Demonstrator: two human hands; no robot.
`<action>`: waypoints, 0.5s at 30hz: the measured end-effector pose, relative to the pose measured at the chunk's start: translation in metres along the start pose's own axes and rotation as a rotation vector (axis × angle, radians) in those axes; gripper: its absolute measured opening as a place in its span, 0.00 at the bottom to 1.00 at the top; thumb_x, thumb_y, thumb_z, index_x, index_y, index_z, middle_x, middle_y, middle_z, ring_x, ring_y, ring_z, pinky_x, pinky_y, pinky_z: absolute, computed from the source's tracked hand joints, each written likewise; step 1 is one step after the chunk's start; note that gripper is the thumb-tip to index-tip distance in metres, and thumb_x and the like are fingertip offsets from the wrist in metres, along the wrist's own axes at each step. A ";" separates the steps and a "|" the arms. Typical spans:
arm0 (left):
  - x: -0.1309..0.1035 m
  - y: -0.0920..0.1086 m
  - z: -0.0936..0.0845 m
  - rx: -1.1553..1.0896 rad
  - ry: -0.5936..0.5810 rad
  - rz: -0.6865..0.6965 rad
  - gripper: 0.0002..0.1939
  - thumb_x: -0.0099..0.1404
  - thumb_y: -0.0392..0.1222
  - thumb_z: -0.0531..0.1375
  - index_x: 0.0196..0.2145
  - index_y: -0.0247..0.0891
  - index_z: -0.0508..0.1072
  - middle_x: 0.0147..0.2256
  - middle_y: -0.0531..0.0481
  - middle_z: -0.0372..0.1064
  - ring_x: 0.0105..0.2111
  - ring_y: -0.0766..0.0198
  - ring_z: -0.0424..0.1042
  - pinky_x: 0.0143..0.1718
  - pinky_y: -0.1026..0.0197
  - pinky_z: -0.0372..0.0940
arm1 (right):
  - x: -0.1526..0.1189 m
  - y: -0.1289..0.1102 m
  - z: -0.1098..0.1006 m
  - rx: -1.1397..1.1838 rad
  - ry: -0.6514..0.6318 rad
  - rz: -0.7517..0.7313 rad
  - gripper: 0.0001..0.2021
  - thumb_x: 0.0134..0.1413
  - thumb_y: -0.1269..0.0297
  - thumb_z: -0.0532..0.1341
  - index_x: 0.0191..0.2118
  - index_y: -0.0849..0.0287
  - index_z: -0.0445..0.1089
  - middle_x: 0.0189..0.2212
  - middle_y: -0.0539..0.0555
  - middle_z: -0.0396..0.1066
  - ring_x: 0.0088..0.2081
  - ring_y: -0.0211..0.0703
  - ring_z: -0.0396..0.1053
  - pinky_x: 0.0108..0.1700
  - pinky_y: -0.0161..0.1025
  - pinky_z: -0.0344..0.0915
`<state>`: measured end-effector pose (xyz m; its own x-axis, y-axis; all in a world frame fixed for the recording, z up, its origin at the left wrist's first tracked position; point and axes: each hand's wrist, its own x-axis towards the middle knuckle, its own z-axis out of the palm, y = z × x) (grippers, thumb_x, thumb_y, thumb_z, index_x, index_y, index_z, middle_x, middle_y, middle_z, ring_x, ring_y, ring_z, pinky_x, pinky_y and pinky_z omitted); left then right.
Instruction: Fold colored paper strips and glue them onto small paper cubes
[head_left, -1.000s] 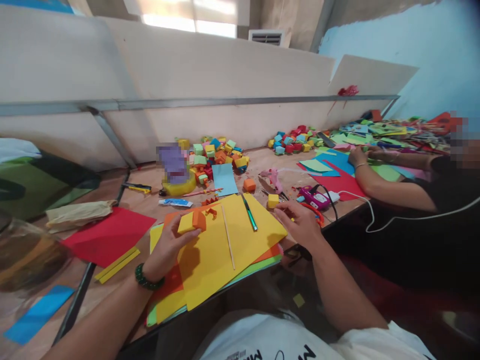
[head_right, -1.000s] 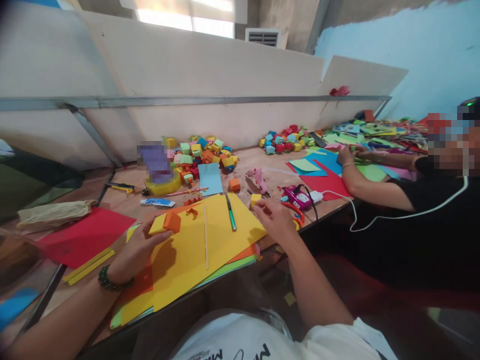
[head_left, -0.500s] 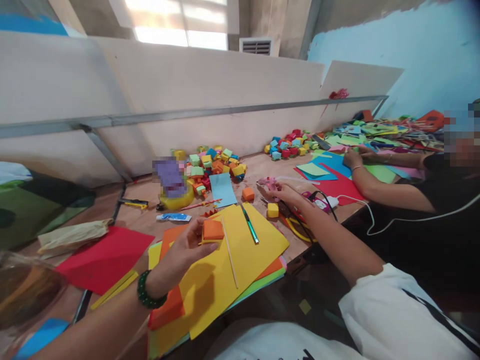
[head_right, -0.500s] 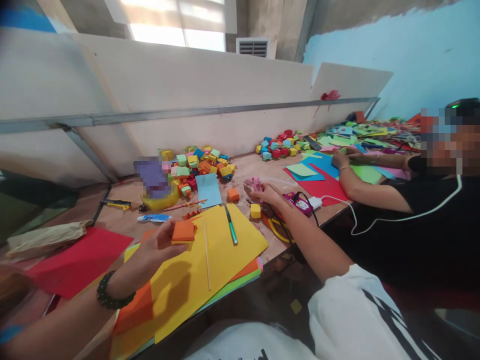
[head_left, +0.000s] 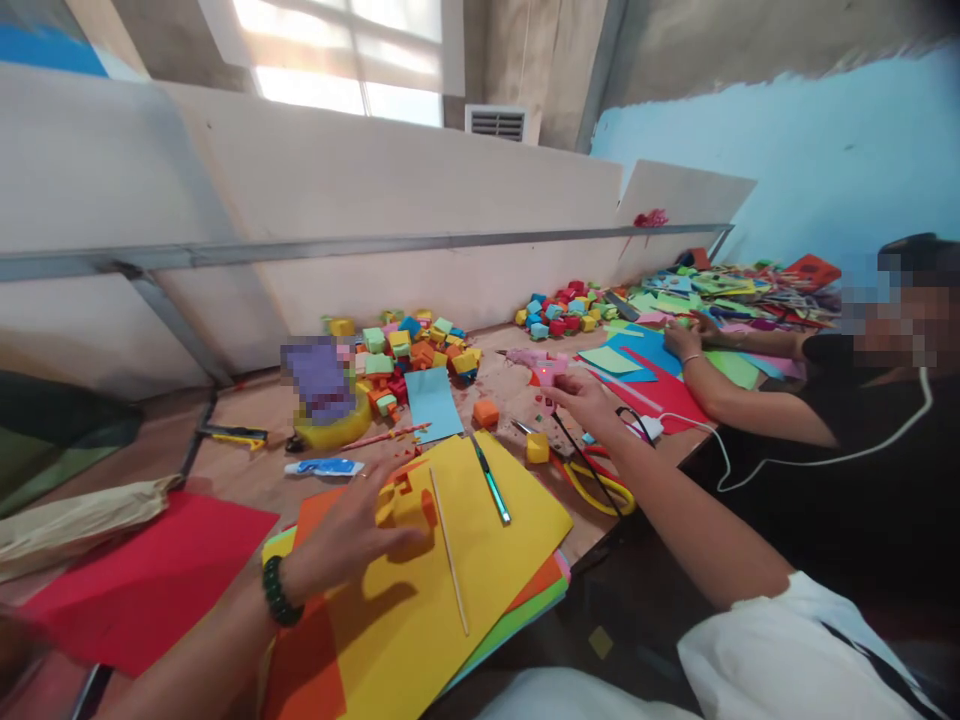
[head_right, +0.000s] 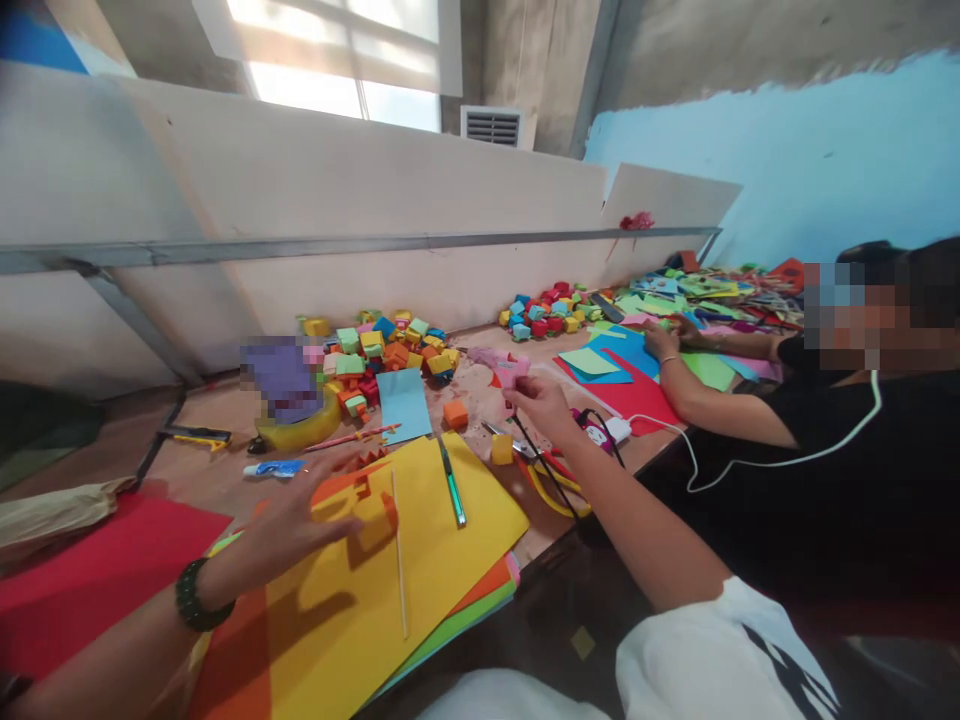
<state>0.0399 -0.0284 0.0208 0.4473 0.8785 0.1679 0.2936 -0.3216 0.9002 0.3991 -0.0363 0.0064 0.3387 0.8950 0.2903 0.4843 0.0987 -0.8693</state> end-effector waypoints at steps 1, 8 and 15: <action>0.003 0.003 -0.001 -0.027 0.030 0.012 0.31 0.37 0.40 0.74 0.44 0.45 0.77 0.48 0.45 0.73 0.52 0.45 0.66 0.48 0.56 0.64 | -0.005 -0.008 0.002 0.064 0.008 -0.028 0.18 0.44 0.49 0.66 0.32 0.61 0.73 0.28 0.53 0.74 0.31 0.42 0.71 0.33 0.36 0.67; 0.029 0.018 0.036 -0.426 -0.065 -0.154 0.24 0.52 0.49 0.69 0.46 0.41 0.77 0.46 0.43 0.74 0.48 0.51 0.70 0.48 0.55 0.64 | -0.052 -0.057 0.051 0.422 -0.056 -0.108 0.21 0.39 0.45 0.70 0.33 0.57 0.73 0.27 0.51 0.75 0.30 0.43 0.74 0.33 0.40 0.72; 0.033 0.034 0.078 -0.852 -0.088 -0.276 0.22 0.43 0.56 0.72 0.30 0.39 0.77 0.33 0.49 0.74 0.35 0.62 0.71 0.41 0.58 0.66 | -0.072 -0.069 0.092 0.573 -0.110 -0.071 0.20 0.40 0.49 0.70 0.35 0.58 0.71 0.30 0.52 0.76 0.32 0.42 0.75 0.37 0.40 0.74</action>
<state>0.1309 -0.0385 0.0257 0.5273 0.8439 -0.0987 -0.3098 0.2991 0.9025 0.2665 -0.0677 0.0088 0.2207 0.9144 0.3393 -0.0206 0.3522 -0.9357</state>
